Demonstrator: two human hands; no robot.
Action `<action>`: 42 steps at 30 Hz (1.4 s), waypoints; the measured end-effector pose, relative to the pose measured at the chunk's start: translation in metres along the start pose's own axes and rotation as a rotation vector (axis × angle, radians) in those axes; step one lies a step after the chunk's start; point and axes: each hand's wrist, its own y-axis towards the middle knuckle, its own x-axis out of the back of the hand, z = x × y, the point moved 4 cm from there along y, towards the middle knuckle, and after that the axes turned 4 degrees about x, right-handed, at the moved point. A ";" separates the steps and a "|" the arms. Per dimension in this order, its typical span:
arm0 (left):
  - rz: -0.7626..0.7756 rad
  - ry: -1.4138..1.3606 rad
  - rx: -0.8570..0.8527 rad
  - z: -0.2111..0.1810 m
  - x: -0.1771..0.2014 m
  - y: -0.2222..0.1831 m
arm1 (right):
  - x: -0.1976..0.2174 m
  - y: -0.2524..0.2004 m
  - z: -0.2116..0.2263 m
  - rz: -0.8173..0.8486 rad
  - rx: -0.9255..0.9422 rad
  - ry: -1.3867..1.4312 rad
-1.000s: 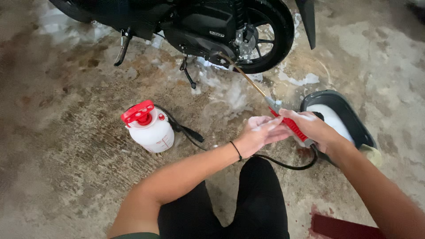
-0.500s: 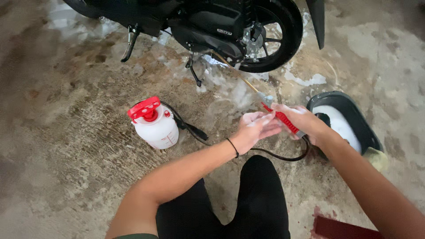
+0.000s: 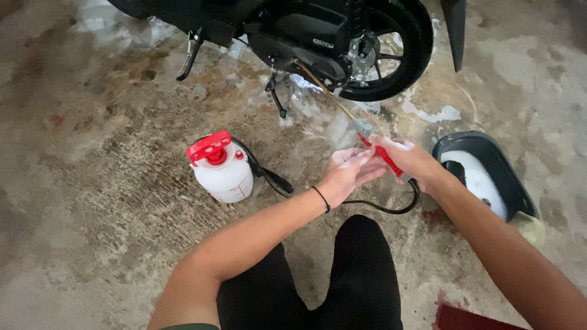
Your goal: The person uses a pressure washer to spray soapy water onto the rear wheel and engine area of a black motorcycle. They move the nozzle around to cover different parts of the lower vehicle, including the chain and tire, while kneeling on the floor.
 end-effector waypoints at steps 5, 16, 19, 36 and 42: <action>0.002 -0.021 -0.035 -0.004 0.009 0.002 | -0.007 0.014 0.003 -0.024 0.041 -0.015; 0.007 -0.008 -0.076 -0.015 0.022 0.006 | -0.019 0.029 0.013 -0.044 -0.001 -0.055; 0.034 0.001 -0.078 -0.014 0.019 0.005 | -0.016 0.022 0.015 -0.065 -0.016 -0.080; 0.144 0.112 0.118 0.038 -0.024 -0.002 | 0.013 -0.051 -0.036 -0.164 -0.163 0.186; 0.151 0.106 0.129 0.046 -0.024 0.002 | 0.015 -0.048 -0.049 -0.172 -0.165 0.191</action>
